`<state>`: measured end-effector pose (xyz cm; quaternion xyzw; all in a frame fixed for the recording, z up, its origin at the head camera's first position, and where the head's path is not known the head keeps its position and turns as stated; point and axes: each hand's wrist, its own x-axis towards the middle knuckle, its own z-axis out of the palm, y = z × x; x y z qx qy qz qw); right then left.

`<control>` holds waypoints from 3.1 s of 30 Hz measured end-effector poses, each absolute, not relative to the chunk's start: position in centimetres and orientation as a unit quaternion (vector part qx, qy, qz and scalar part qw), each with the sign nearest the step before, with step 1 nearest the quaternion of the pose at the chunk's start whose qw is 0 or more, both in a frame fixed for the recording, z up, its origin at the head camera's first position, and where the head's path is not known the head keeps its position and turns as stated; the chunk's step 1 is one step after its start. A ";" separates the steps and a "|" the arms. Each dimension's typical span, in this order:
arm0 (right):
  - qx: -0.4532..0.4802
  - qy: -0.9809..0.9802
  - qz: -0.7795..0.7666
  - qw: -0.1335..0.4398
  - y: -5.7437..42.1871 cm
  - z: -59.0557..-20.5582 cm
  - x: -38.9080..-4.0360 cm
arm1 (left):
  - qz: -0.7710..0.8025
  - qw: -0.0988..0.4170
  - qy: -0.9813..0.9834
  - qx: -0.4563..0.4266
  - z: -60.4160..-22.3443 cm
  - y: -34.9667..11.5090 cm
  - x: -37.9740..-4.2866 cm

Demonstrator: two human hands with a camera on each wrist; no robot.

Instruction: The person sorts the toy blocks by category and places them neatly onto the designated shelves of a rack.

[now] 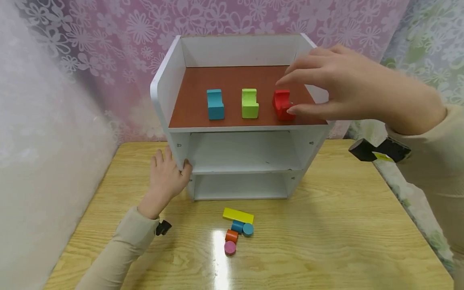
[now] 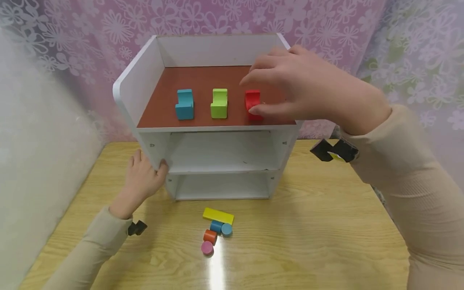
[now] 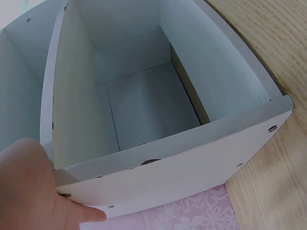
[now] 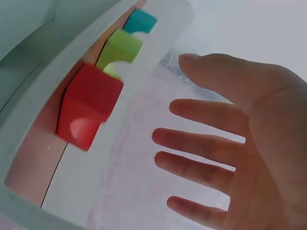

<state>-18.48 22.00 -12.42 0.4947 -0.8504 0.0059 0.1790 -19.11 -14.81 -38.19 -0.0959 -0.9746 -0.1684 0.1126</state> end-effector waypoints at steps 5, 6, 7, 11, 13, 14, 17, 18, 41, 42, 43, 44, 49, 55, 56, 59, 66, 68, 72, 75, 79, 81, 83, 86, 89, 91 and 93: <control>0.533 -0.817 0.014 0.218 21.5 -13.1 -17.1 | -0.167 0.112 -0.975 -0.097 -38.2 -14.8 -19.2; 0.539 -0.813 0.016 0.222 21.4 -13.4 -16.8 | -0.168 0.111 -0.975 -0.097 -38.2 -14.8 -19.1; 0.548 -0.805 0.017 0.228 21.3 -13.6 -16.5 | -0.169 0.110 -0.975 -0.096 -38.2 -14.9 -19.1; 0.568 -0.782 0.022 0.258 20.6 -14.9 -15.0 | -0.171 0.109 -0.974 -0.096 -38.2 -14.8 -19.0; 0.573 -0.772 0.026 0.274 20.4 -15.7 -14.2 | -0.175 0.107 -0.974 -0.097 -38.2 -14.8 -19.0; 0.573 -0.770 0.030 0.279 20.3 -16.0 -13.8 | -0.175 0.106 -0.974 -0.097 -38.2 -14.8 -19.0; 0.573 -0.766 0.049 0.288 20.1 -17.0 -13.0 | -0.176 0.099 -0.975 -0.097 -38.2 -14.7 -19.0; 0.573 -0.766 0.056 0.285 20.0 -17.3 -12.8 | -0.176 0.098 -0.975 -0.096 -38.2 -14.7 -19.0; 0.563 -0.763 0.213 0.235 19.4 -28.2 -10.9 | -0.184 0.110 -0.972 -0.098 -38.1 -14.9 -19.1; 0.560 -0.766 0.221 0.226 19.3 -28.9 -10.9 | -0.185 0.110 -0.972 -0.098 -38.1 -14.9 -19.1; 0.555 -0.770 0.229 0.215 19.4 -29.6 -11.0 | -0.185 0.110 -0.972 -0.098 -38.1 -14.9 -19.1; 0.551 -0.774 0.237 0.202 19.3 -30.3 -11.1 | -0.185 0.109 -0.972 -0.098 -38.1 -14.9 -19.1; 0.508 -0.809 0.255 0.148 19.3 -34.5 -11.6 | -0.191 0.106 -0.971 -0.097 -38.2 -15.0 -19.1; 0.477 -0.832 0.262 0.107 19.1 -39.4 -12.5 | -0.192 0.104 -0.971 -0.097 -38.2 -15.1 -19.2; 0.476 -0.833 0.264 0.101 19.0 -40.1 -12.6 | -0.191 0.103 -0.971 -0.097 -38.2 -15.1 -19.2; 0.464 -0.841 0.268 0.075 18.9 -41.7 -12.9 | -0.192 0.103 -0.971 -0.096 -38.1 -15.1 -19.2; 0.412 -0.878 0.245 -0.002 18.8 -44.5 -13.2 | -0.192 0.099 -0.971 -0.098 -38.2 -15.0 -19.2; 0.401 -0.885 0.239 -0.008 18.8 -45.1 -13.3 | -0.194 0.098 -0.971 -0.097 -38.2 -15.0 -19.2; 0.391 -0.891 0.231 -0.017 18.7 -46.2 -13.5 | -0.197 0.096 -0.971 -0.095 -38.2 -15.0 -19.2; 0.381 -0.895 0.228 -0.034 18.5 -46.7 -13.6 | -0.197 0.094 -0.971 -0.096 -38.2 -15.0 -19.2; 0.368 -0.901 0.225 -0.043 18.4 -47.1 -13.7 | -0.197 0.090 -0.972 -0.096 -38.1 -14.9 -19.1; 0.366 -0.902 0.226 -0.039 18.3 -47.2 -13.8 | -0.197 0.089 -0.972 -0.096 -38.1 -14.9 -19.0; 0.369 -0.901 0.227 -0.032 18.2 -47.4 -13.8 | -0.197 0.087 -0.972 -0.095 -38.0 -14.9 -19.0; 0.371 -0.900 0.228 -0.026 18.1 -47.5 -13.8 | -0.198 0.086 -0.972 -0.094 -38.0 -14.9 -19.0; 0.369 -0.900 0.230 -0.029 18.2 -47.6 -13.8 | -0.200 0.089 -0.971 -0.092 -38.1 -14.9 -19.0; 0.366 -0.901 0.230 -0.031 18.3 -47.5 -13.8 | -0.200 0.089 -0.971 -0.092 -38.1 -14.9 -19.1; 0.363 -0.903 0.227 -0.031 18.4 -47.3 -13.7 | -0.200 0.094 -0.971 -0.092 -38.2 -14.9 -19.1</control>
